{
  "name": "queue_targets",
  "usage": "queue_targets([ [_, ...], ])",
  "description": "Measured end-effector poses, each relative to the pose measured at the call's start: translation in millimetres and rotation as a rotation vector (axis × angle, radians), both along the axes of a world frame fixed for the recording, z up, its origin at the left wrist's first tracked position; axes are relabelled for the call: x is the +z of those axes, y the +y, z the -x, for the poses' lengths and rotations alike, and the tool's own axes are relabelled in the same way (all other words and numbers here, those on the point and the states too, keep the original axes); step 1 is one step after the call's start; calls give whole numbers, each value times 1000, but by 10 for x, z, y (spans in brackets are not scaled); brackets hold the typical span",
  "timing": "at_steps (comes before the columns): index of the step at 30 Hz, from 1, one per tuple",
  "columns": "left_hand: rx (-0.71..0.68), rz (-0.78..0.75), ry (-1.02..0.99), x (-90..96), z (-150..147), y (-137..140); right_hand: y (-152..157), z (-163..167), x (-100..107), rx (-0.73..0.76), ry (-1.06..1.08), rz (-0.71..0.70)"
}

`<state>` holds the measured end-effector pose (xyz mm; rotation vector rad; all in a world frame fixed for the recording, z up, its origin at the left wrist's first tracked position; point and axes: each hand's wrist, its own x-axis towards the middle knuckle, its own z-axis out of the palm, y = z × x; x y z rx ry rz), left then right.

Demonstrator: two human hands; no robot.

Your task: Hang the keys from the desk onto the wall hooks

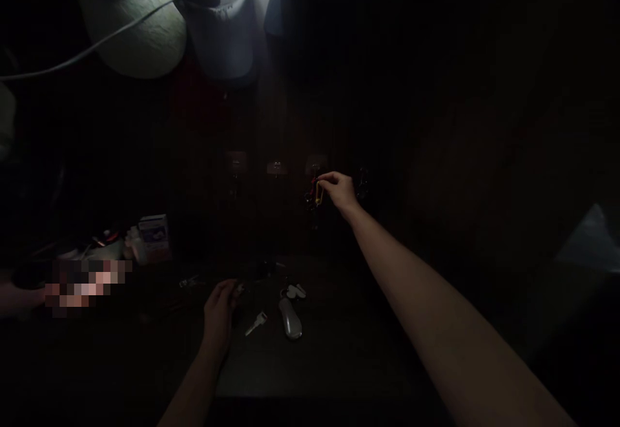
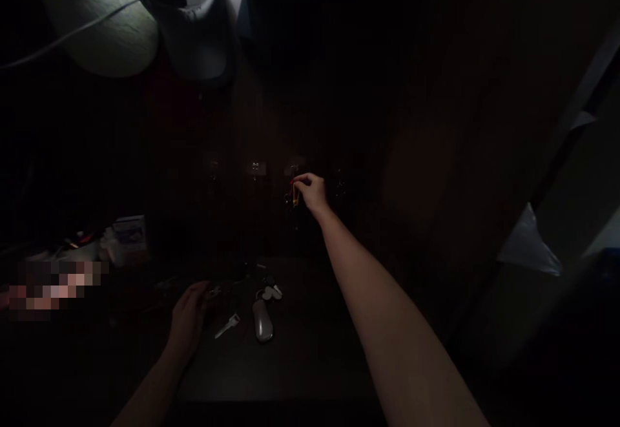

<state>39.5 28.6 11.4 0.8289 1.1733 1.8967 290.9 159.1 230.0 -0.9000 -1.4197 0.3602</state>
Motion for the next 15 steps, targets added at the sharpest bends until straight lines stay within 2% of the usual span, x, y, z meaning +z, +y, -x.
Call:
queue_targets([
  [6,-39,46,-143,74,-26,-34,270,59,138,-40,29,-14],
  [9,-60,55,-210,124,-38,-67,358,46,116,-65,25,1],
  [15,-88,46,-209,119,-36,-77,444,13,-13,-79,72,55],
])
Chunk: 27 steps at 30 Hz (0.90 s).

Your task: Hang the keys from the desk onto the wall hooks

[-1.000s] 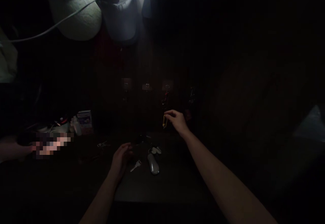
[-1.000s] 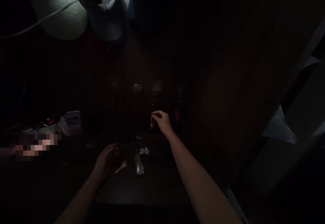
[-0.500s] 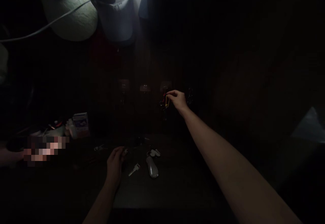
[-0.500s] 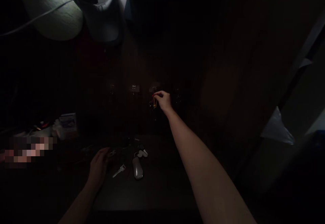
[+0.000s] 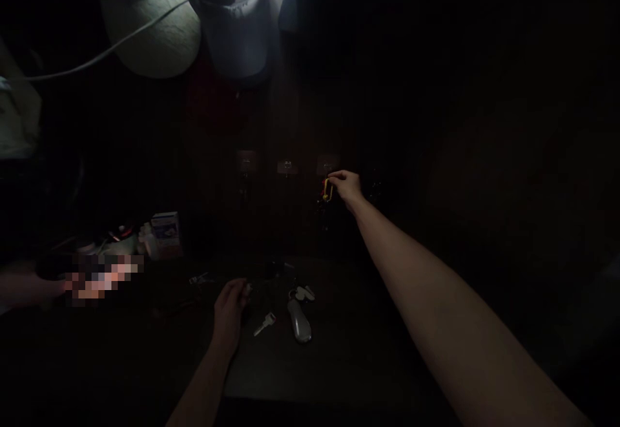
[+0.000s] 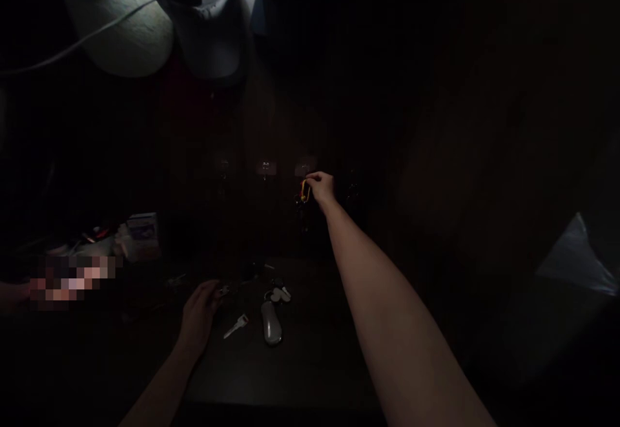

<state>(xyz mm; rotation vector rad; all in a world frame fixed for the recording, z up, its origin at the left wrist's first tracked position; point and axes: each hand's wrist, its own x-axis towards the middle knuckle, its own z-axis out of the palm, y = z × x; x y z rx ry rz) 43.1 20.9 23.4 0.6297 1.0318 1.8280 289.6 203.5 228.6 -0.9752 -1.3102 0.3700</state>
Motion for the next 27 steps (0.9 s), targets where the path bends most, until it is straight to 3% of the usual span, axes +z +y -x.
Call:
queue_targets([
  [14,5,-19,11,23,-14,-16,-59,126,-419,-21,-28,-70],
  [21,2,6,63,6,-11,1,-260,177,-754,-22,-13,-21],
  [27,13,-3,129,-23,2,11,-496,172,-1055,20,-22,118],
])
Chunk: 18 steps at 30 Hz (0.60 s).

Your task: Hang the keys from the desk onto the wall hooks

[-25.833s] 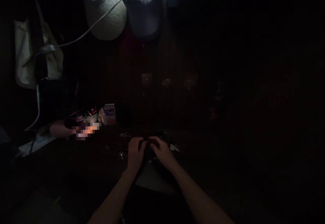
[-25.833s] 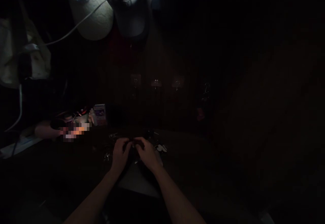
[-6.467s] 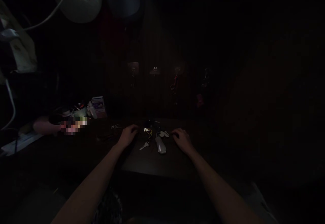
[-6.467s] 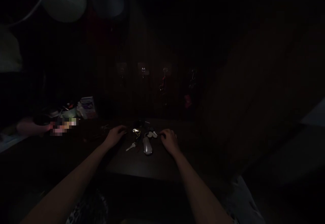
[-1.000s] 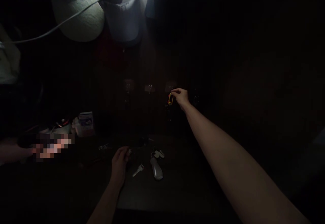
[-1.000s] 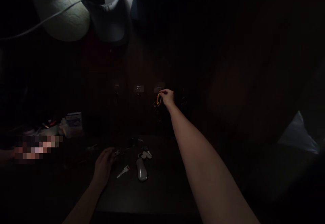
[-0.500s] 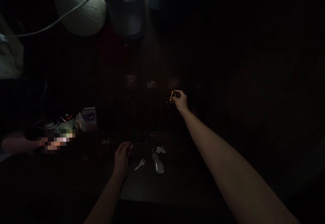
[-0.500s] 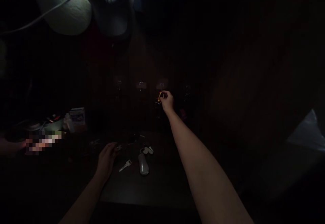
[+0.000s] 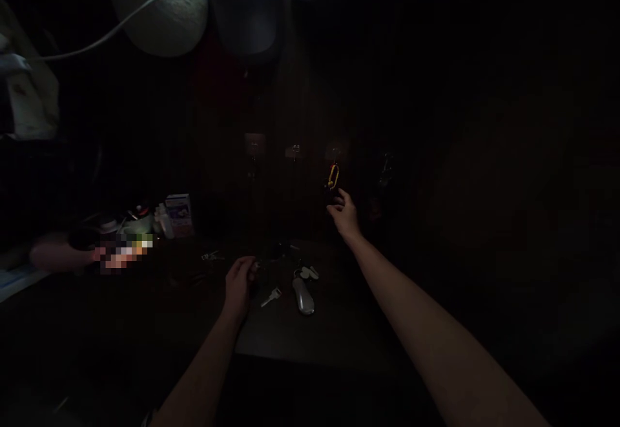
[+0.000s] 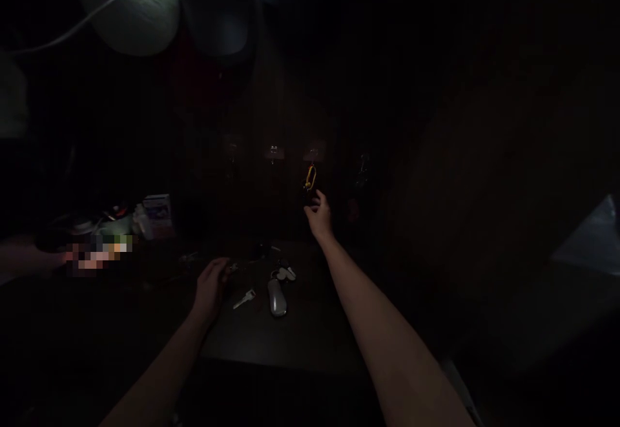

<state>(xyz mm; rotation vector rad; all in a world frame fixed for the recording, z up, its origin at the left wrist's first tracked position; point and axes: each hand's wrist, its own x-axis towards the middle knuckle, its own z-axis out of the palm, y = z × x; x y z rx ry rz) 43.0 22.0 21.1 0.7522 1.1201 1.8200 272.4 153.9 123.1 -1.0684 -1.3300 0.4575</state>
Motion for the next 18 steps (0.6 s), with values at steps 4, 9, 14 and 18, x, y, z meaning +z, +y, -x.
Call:
queue_targets([
  [4,-8,-3,39,-9,1,1,-187,0,-253,57,-19,48],
  [9,-39,-37,103,-1,-25,-18,-444,-2,-587,123,-40,108],
  [14,-130,-15,339,21,-67,-54,-684,-28,-860,169,-67,149],
  [18,-226,-5,605,24,-97,-62,-853,-42,-980,189,-85,184],
])
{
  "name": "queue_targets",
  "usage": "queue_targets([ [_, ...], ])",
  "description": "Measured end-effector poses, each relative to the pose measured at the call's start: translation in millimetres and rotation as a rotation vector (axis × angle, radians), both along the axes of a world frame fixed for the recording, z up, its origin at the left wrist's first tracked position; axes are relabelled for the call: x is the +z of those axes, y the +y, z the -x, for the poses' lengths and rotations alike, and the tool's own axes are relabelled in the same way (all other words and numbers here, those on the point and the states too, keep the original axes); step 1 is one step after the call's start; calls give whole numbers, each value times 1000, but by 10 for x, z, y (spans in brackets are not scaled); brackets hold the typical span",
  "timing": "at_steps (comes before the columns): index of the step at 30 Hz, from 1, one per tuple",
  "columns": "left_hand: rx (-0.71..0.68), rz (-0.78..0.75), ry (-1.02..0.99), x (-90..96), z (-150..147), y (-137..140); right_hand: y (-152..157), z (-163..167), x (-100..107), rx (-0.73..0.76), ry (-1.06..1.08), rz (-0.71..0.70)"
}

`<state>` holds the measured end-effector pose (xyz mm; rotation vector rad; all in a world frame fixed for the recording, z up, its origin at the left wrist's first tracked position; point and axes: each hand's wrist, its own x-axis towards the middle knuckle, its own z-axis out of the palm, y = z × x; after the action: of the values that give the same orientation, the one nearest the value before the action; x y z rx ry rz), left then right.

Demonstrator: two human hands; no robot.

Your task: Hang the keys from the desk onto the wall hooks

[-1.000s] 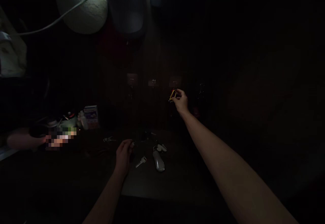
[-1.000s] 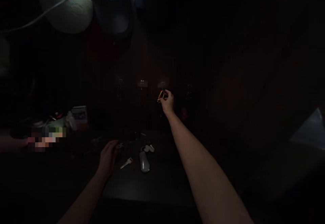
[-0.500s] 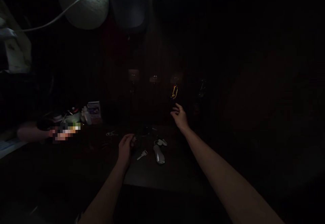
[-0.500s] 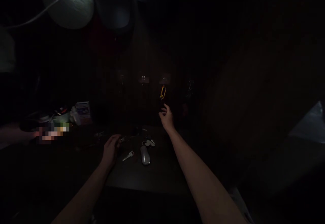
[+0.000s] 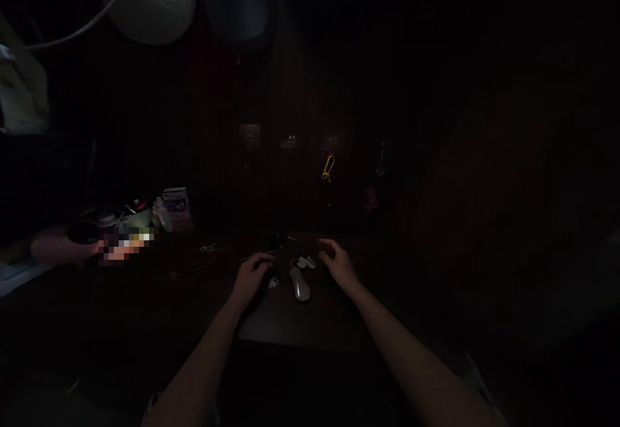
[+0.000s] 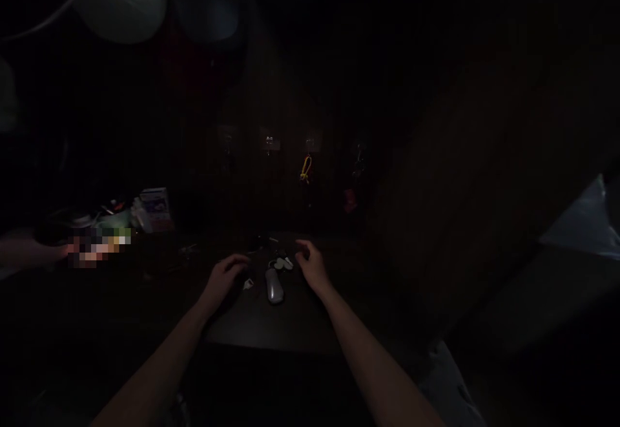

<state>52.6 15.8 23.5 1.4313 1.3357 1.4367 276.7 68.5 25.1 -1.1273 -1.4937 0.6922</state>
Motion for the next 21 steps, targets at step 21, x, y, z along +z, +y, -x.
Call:
queue_targets([
  [21,-211,-176,637,-60,-50,-53,-244,58,-196,24,-214,21],
])
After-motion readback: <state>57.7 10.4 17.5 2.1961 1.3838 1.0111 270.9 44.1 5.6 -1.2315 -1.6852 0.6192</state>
